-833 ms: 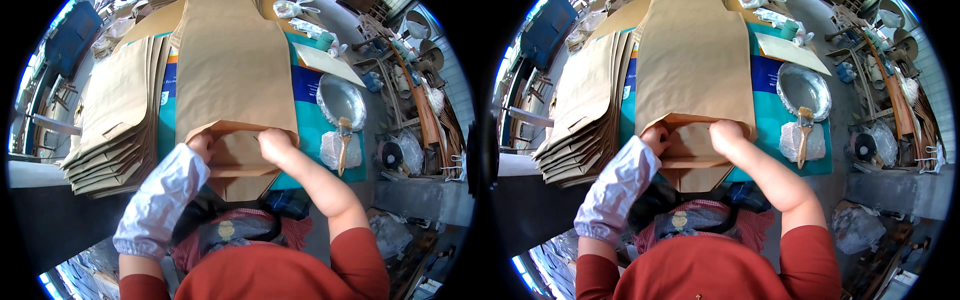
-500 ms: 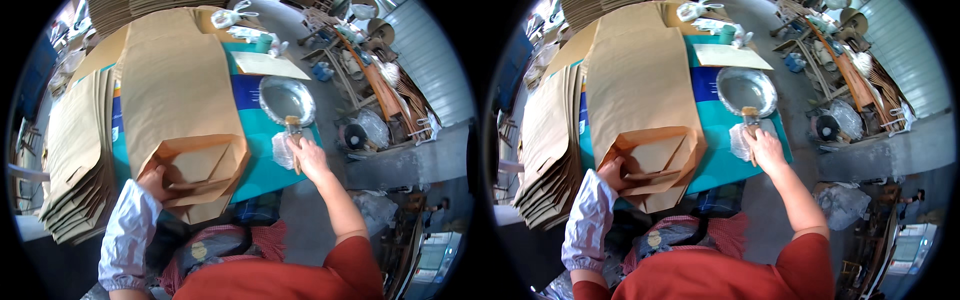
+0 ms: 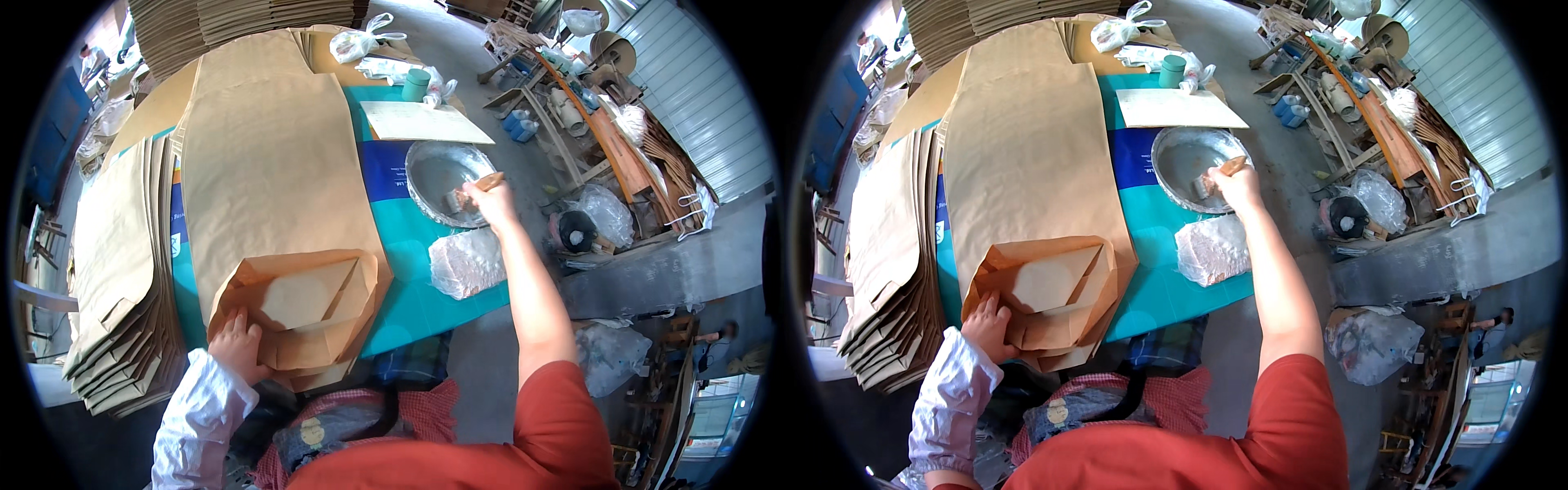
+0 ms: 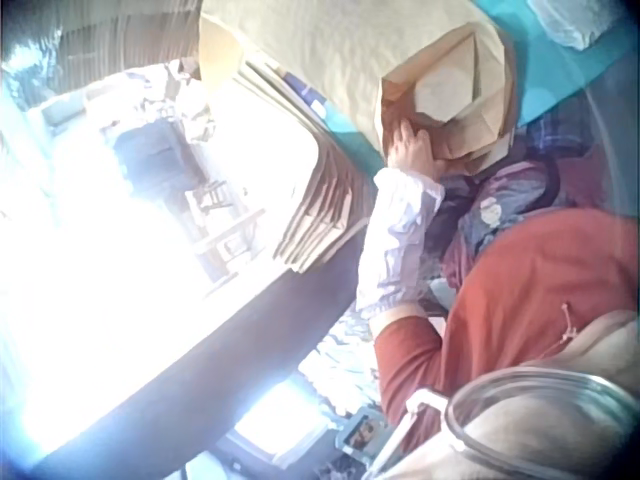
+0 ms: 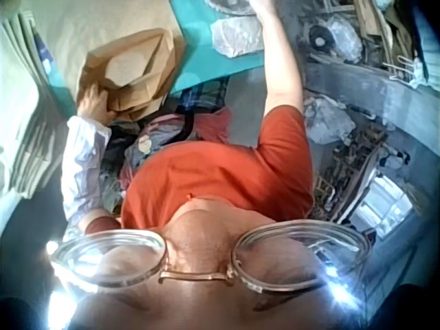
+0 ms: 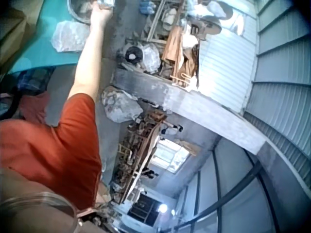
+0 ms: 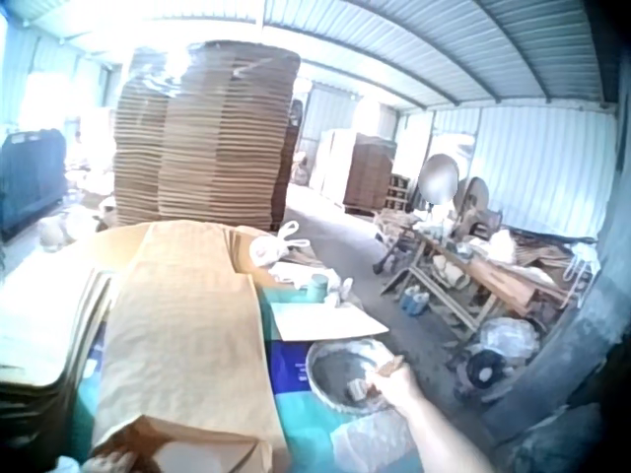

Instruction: The person assembles flat brown paper bags by folding the bottom flaps, applying glue with a brush, and pressing the seams to seal them. They repeat this process for multiple bags, stacking the finished ones on the table.

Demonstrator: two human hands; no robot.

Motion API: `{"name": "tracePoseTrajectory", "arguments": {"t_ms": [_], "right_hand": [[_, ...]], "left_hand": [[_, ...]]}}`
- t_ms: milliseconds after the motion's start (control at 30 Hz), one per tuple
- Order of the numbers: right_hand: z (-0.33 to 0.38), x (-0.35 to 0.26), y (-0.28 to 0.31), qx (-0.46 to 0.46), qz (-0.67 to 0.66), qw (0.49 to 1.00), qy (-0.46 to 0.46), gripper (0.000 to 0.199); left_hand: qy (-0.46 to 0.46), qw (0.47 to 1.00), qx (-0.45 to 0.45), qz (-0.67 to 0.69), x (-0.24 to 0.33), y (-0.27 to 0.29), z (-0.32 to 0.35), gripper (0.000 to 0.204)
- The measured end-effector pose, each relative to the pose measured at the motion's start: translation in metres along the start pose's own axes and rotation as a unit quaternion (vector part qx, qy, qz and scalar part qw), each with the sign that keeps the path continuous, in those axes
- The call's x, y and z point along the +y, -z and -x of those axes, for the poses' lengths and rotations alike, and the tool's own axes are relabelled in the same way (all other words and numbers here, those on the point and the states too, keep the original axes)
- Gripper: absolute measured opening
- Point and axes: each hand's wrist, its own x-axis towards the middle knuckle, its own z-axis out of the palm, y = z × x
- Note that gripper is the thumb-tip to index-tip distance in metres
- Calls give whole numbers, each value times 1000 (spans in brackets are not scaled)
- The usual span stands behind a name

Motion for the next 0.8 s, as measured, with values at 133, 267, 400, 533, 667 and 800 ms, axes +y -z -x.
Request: {"name": "tracePoseTrajectory", "arguments": {"t_ms": [133, 267, 400, 533, 667, 800], "right_hand": [[25, -48, 24, -134, -79, 986, 54, 13], [25, -44, 46, -329, 41, 943, 21, 26], [-4, -25, 79, -267, -72, 960, -43, 21], [14, -19, 45, -135, -364, 921, -16, 10], [155, -118, -60, -178, -377, 905, 80, 17], [235, -138, -176, -247, -220, 936, 123, 13]], "left_hand": [[-36, 994, 100, -9, 2, 17, 13, 70], [10, 984, 152, 98, 19, 34, -1, 124], [5, 985, 89, 148, 14, 49, -10, 137], [-45, 958, 135, 248, -16, 13, -17, 141], [-89, 927, 136, 337, -40, -19, -15, 140], [-113, 916, 162, 349, -31, -12, -18, 134]]}}
